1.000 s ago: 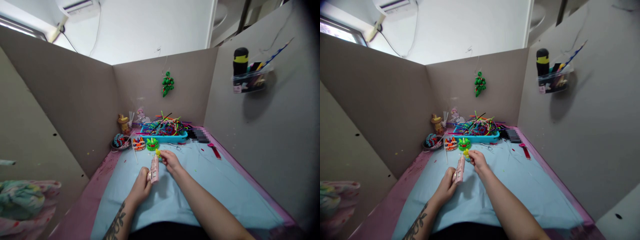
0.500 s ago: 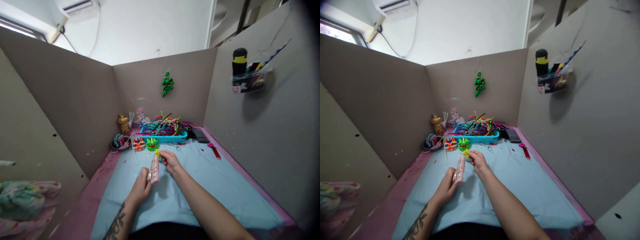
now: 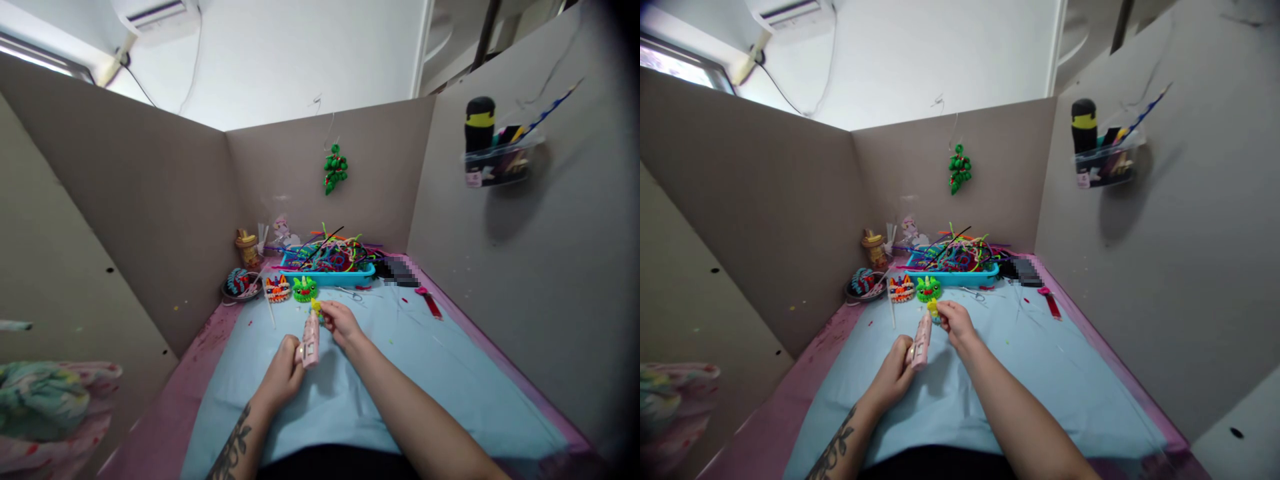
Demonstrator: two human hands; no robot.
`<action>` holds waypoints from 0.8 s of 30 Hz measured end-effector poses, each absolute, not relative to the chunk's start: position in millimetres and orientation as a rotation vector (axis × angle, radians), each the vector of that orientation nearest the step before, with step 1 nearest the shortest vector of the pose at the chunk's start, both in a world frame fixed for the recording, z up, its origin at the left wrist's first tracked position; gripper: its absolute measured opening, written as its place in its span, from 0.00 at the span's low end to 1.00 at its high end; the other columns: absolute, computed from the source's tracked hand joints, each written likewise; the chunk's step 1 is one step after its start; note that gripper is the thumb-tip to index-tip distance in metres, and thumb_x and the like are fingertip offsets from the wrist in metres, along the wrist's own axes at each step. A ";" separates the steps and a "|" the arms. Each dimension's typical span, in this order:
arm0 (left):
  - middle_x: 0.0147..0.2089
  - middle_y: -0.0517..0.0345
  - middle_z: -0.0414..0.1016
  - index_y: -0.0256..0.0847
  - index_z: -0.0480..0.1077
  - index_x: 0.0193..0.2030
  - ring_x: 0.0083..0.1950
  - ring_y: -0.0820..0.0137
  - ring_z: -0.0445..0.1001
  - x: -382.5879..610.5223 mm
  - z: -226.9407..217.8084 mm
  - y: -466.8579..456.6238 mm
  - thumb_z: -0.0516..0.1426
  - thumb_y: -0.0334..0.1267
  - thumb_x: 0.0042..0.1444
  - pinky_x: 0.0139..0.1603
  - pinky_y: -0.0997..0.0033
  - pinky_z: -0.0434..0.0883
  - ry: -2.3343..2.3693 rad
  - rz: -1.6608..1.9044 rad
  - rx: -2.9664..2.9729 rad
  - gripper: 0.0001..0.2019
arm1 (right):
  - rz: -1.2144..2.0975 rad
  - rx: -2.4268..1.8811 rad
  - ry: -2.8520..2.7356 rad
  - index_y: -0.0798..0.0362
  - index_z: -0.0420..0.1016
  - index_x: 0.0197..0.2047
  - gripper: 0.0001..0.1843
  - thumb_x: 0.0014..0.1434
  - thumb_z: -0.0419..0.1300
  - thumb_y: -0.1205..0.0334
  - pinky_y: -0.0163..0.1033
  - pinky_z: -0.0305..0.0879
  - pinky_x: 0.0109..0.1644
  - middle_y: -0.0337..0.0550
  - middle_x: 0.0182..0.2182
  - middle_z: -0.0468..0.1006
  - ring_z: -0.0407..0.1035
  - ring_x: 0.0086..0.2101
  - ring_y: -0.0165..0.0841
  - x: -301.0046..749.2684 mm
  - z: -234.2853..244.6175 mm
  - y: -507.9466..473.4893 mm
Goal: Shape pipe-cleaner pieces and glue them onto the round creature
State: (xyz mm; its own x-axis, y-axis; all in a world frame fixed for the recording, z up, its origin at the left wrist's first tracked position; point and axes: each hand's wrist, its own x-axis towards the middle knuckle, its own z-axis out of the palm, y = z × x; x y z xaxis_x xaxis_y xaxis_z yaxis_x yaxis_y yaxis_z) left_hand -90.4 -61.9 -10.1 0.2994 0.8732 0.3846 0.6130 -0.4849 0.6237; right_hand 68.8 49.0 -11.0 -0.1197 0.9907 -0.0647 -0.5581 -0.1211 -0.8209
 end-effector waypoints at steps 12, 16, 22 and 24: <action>0.40 0.52 0.65 0.39 0.60 0.42 0.40 0.65 0.66 -89.4 -12.1 -61.8 0.48 0.31 0.55 0.42 0.63 0.67 1.344 1.002 2.247 0.08 | 1.642 -0.657 -0.715 0.56 0.68 0.19 0.11 0.36 0.67 0.63 0.26 0.43 0.14 0.32 0.13 0.64 0.52 0.14 0.20 72.3 -9.6 49.3; 0.50 0.44 0.65 0.38 0.58 0.52 0.52 0.60 0.66 -96.9 -15.1 -59.1 0.49 0.30 0.53 0.53 0.57 0.65 1.379 1.069 2.331 0.18 | 1.647 -0.610 -0.700 0.55 0.67 0.20 0.12 0.37 0.67 0.63 0.27 0.44 0.14 0.32 0.14 0.64 0.54 0.15 0.22 78.6 -6.6 52.5; 0.55 0.46 0.67 0.38 0.61 0.53 0.56 0.62 0.66 -164.3 1.2 -48.0 0.49 0.37 0.55 0.55 0.64 0.64 2.142 0.663 2.234 0.18 | 1.612 -0.593 -0.691 0.54 0.65 0.20 0.14 0.38 0.69 0.61 0.27 0.43 0.14 0.32 0.14 0.63 0.54 0.15 0.22 87.6 3.4 52.6; 0.52 0.45 0.69 0.36 0.63 0.51 0.53 0.60 0.68 -195.6 11.1 -41.7 0.48 0.38 0.56 0.52 0.62 0.65 2.287 0.605 2.134 0.17 | 1.590 -0.596 -0.687 0.54 0.65 0.20 0.15 0.37 0.69 0.60 0.27 0.44 0.14 0.32 0.14 0.63 0.55 0.15 0.22 88.7 6.9 51.1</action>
